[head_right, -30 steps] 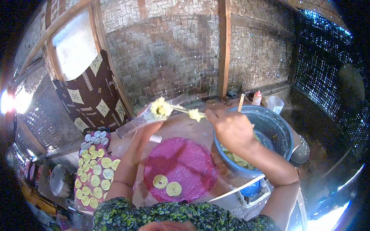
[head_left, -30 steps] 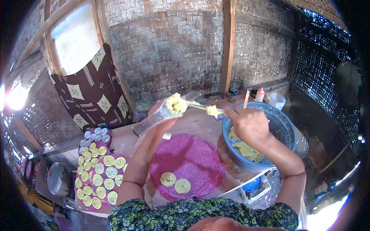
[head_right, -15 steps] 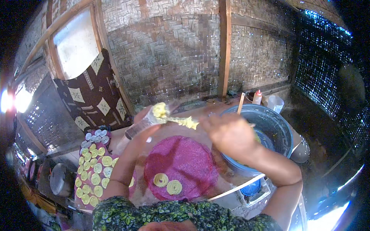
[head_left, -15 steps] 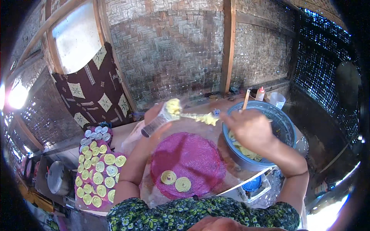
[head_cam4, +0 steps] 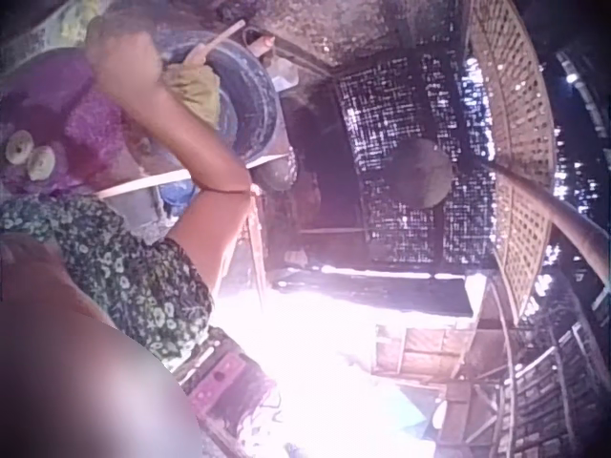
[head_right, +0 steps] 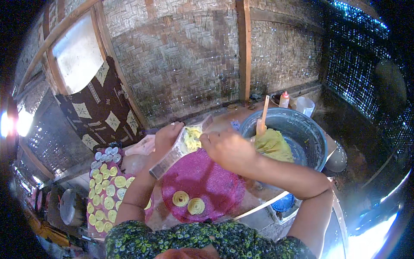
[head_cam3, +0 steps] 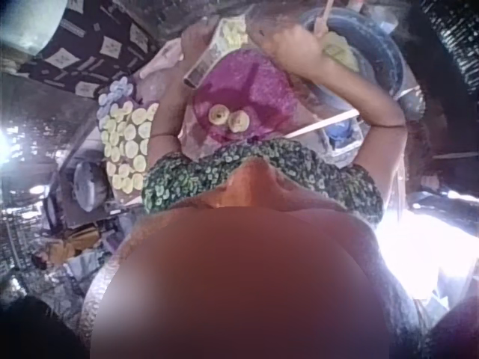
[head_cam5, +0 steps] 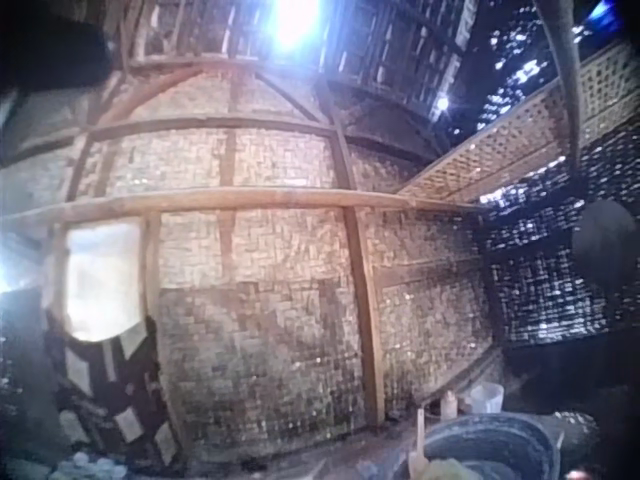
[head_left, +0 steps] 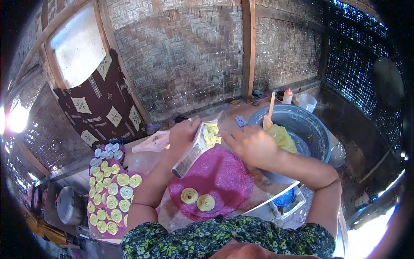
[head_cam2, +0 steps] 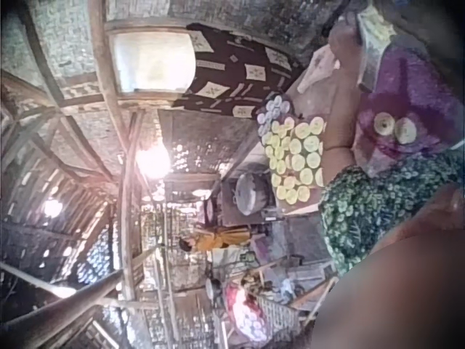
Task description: The person uses a piping bag to squeeze yellow dough onto a pink mat, forming spiral shapes. They repeatedly scoop dough from a metal bowl into the bag and pipe it onto the mat, arranging the spirals in rows.
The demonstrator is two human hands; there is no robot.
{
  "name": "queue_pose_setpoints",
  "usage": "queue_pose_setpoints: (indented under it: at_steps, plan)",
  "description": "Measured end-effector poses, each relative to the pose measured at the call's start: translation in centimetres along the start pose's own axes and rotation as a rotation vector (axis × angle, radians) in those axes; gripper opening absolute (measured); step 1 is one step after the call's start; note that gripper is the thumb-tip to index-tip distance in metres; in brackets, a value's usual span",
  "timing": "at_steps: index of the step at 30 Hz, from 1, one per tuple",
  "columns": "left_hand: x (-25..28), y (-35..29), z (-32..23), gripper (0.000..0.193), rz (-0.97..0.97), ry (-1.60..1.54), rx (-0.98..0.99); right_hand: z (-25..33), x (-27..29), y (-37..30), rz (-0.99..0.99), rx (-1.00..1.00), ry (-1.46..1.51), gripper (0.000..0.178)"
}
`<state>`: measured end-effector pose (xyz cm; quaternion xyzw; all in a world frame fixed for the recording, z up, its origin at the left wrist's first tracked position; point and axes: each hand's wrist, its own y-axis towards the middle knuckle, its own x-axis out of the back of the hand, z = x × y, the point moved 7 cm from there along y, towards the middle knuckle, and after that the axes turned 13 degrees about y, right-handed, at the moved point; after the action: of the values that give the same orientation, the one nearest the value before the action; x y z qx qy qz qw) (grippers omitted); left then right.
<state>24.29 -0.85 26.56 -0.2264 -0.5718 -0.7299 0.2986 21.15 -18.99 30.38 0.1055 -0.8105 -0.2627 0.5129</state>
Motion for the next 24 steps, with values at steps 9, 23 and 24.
queue_pose_setpoints:
  at_steps: [9, 23, 24]
  plan:
    - [0.9, 1.7, 1.0, 0.024, 0.020, -0.071, 0.243, -5.0, 0.4, -2.0, -0.583, -0.462, 0.752, 0.041]
    - [1.3, 3.0, -0.6, 0.038, -0.157, -0.513, 0.243, -4.0, -7.6, -7.2, -0.332, -0.793, 0.970, 0.030]
    - [0.8, 3.1, -0.7, 0.037, -0.137, -0.435, 0.243, -3.4, -7.4, -7.2, -0.348, -0.750, 0.969, 0.031]
